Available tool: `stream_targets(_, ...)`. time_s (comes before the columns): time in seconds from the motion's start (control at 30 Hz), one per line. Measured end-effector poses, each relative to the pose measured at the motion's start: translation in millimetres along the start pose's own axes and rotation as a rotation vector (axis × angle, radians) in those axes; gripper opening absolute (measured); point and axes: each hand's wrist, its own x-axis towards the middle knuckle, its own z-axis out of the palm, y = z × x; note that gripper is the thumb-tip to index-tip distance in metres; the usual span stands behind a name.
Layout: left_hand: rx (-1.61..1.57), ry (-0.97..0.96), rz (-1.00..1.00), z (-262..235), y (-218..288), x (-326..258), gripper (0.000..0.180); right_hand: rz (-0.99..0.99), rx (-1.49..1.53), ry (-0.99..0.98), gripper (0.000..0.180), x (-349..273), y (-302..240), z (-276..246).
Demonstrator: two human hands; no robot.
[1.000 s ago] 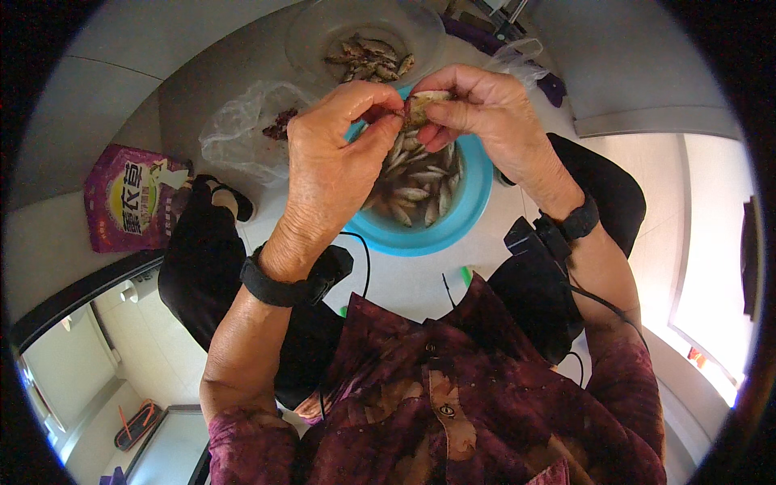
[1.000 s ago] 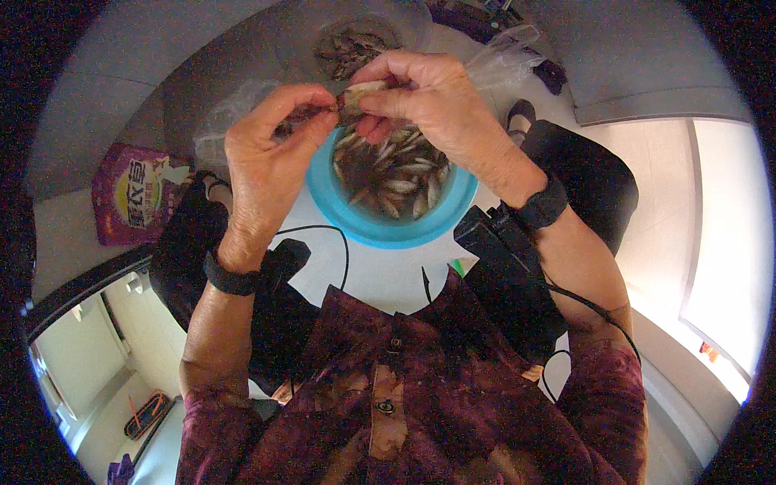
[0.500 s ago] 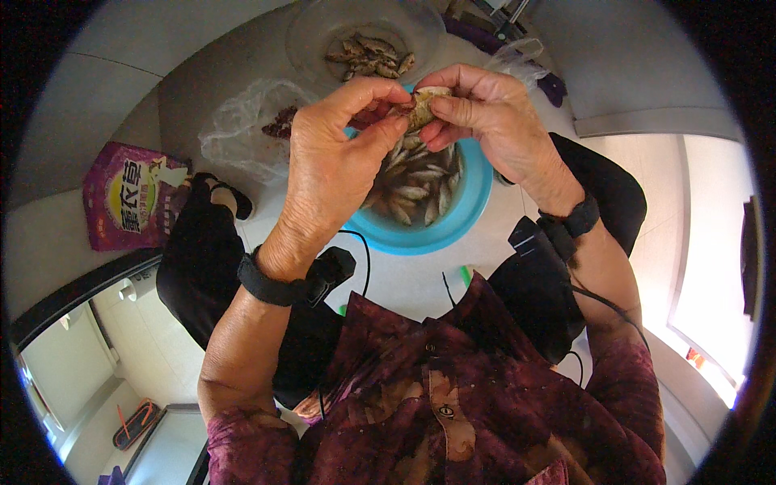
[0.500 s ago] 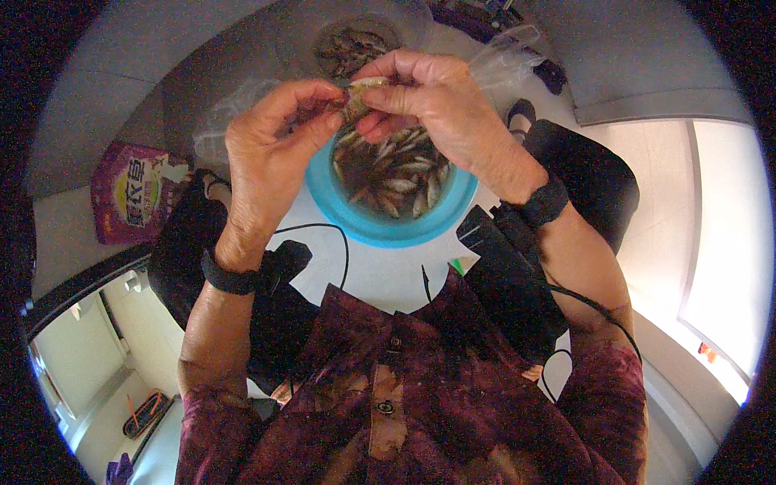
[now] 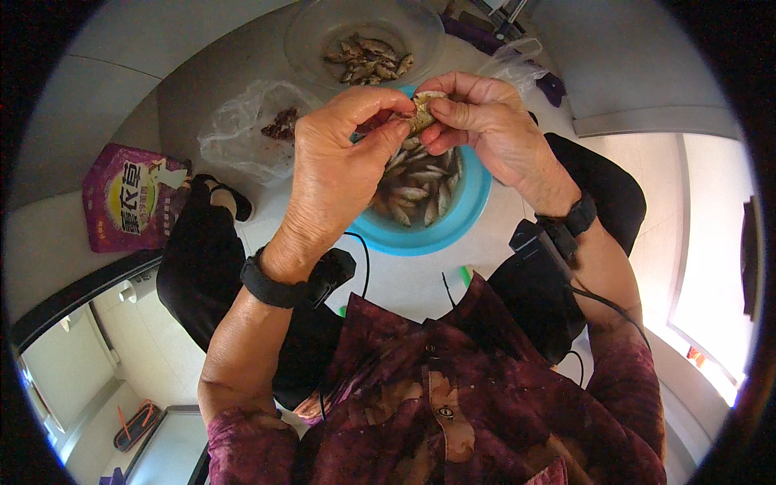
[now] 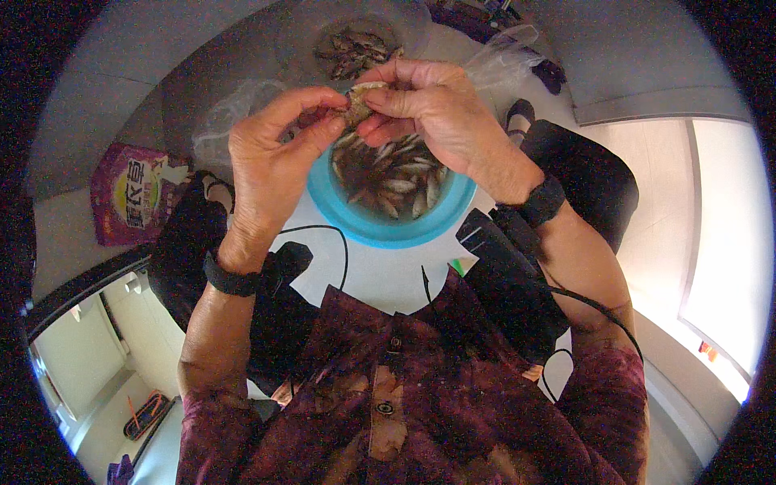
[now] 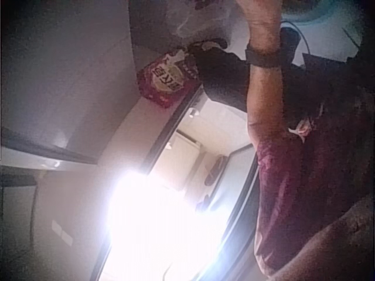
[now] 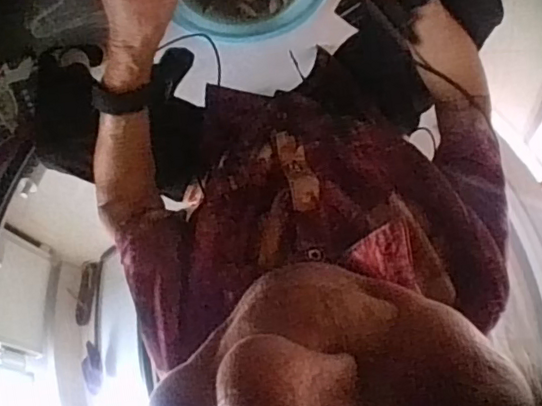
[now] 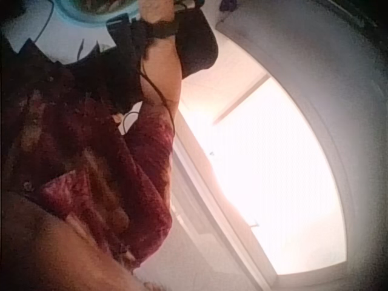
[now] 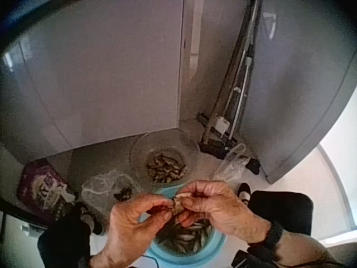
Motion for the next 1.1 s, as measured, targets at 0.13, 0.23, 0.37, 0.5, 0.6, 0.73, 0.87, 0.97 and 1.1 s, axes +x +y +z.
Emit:
stream_targets(0.13,0.070,0.012,0.028,2,-2,-1,0.018,0.023,0.006,0.013,0.022,1,3,-1)
stream_targets(0.23,0.091,0.004,0.011,1,-2,-2,0.018,0.026,0.018,0.014,0.022,1,5,-1)
stream_targets(0.37,0.119,0.010,0.015,1,-2,-2,0.016,0.027,0.036,0.034,0.022,2,8,-1)
stream_targets(0.5,0.131,0.009,0.019,1,-2,-2,0.014,0.053,0.093,0.024,0.023,1,11,-3)
stream_targets(0.6,0.147,-0.001,0.005,1,-2,-2,0.015,0.068,0.125,0.029,0.023,1,13,-3)
stream_targets(0.73,0.167,0.028,0.006,3,-2,-2,0.016,0.066,0.134,0.044,0.023,1,16,-1)
stream_targets(0.87,0.145,0.026,-0.011,3,-2,-3,0.016,0.047,0.144,0.023,0.023,0,16,-2)
stream_targets(0.97,0.131,0.028,-0.022,3,-3,-4,0.016,0.047,0.145,0.032,0.024,0,16,-2)
stream_targets(1.1,0.083,0.081,0.041,7,-6,-3,0.013,0.034,0.153,0.015,0.024,-1,17,-1)
